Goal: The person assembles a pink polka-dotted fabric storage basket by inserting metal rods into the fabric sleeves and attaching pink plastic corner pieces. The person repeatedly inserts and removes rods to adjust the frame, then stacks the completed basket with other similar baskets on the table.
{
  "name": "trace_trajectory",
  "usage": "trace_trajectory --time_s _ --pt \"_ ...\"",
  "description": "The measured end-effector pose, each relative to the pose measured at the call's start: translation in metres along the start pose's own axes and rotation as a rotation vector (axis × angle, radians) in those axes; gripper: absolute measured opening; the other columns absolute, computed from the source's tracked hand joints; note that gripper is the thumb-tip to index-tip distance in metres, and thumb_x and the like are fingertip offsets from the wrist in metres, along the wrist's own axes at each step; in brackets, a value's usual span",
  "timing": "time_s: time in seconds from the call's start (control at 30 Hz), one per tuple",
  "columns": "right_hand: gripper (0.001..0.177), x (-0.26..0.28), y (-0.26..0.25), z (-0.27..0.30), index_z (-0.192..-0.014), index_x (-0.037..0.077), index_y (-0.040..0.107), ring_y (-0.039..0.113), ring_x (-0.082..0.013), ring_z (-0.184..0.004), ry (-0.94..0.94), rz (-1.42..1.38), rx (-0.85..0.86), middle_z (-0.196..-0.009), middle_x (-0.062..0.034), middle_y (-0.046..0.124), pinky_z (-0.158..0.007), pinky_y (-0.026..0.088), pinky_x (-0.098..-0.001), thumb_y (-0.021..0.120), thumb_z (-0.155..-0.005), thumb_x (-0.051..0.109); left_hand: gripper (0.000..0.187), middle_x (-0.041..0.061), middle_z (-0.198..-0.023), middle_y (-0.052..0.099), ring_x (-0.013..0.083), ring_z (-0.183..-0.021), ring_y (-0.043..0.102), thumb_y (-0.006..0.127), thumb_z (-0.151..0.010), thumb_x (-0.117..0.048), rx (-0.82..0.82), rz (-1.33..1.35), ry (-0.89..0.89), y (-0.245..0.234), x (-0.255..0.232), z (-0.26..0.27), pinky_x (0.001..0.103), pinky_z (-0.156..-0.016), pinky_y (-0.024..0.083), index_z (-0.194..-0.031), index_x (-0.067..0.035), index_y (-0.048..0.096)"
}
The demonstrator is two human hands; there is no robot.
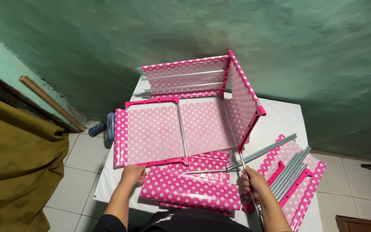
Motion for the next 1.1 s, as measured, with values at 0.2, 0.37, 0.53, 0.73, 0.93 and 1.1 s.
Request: trace_trajectory --time_s 0.2,0.37,0.53,0.73,0.93,1.1 --pt "0.028 -0.002 0.020 0.041 -0.099 0.010 0.052 0.027 -0.0031 -0.040 0.214 -0.635 0.514 -0.063 0.0036 0.039 -0.031 0.020 -0.0181 0.045 -0.106 0.036 0.027 0.019 -0.107 0.073 0.0388 -0.103 0.068 0.065 -0.092 -0.026 -0.212 -0.738 0.502 0.074 -0.094 0.048 0.048 -0.092 0.053 -0.109 -0.007 0.073" --pt "0.032 -0.001 0.041 0.063 -0.093 0.011 0.045 0.026 -0.0027 -0.041 0.182 -1.067 0.937 -0.063 0.0048 0.034 -0.031 0.022 -0.0181 0.042 -0.111 0.038 0.057 0.018 -0.139 0.056 0.0312 -0.126 0.059 0.073 -0.086 -0.026 0.368 -0.406 0.874 0.259 -0.153 0.091 0.040 -0.101 0.051 -0.138 -0.009 0.057" --pt "0.032 -0.005 0.044 0.063 -0.087 0.015 0.045 0.019 -0.0027 -0.036 0.186 -0.839 0.710 -0.057 0.0075 0.028 -0.029 0.016 -0.0198 0.043 -0.108 0.039 0.054 0.027 -0.124 0.063 0.0459 -0.113 0.061 0.070 -0.092 -0.030 0.441 -0.510 1.116 0.373 -0.192 0.134 0.051 -0.095 0.048 -0.136 -0.005 0.050" --pt "0.041 0.005 0.018 0.064 -0.079 0.014 0.042 0.017 -0.0051 -0.036 0.066 -0.170 0.177 -0.055 0.0066 0.026 -0.030 0.013 -0.0233 0.044 -0.106 0.045 0.020 0.025 -0.101 0.070 0.0462 -0.096 0.065 0.052 -0.105 -0.023 0.395 -0.624 1.026 0.402 -0.205 0.143 0.055 -0.082 0.049 -0.118 -0.007 0.053" --pt "0.047 0.010 0.008 0.059 -0.075 0.009 0.050 0.034 -0.0145 -0.035 -0.087 0.207 -0.116 -0.051 -0.0009 0.040 -0.033 0.028 -0.0313 0.044 -0.104 0.046 0.015 0.023 -0.105 0.069 0.0462 -0.096 0.065 0.049 -0.103 -0.017 0.357 -0.557 1.075 0.412 -0.203 0.150 0.055 -0.079 0.050 -0.113 -0.005 0.049" --pt "0.041 0.002 0.013 0.051 -0.077 0.017 0.042 0.018 -0.0042 -0.036 0.152 -0.244 0.256 -0.052 0.0092 0.027 -0.030 0.013 -0.0241 0.047 -0.104 0.047 0.015 0.025 -0.103 0.069 0.0475 -0.096 0.064 0.049 -0.105 -0.019 0.359 -0.596 1.052 0.408 -0.198 0.143 0.056 -0.080 0.049 -0.112 -0.005 0.048"
Point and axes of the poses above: each hand's wrist, its own z-axis away from the middle knuckle, its own y-axis out of the palm, x = y × z, the point moved 6 cm from there along -z, towards the middle knuckle
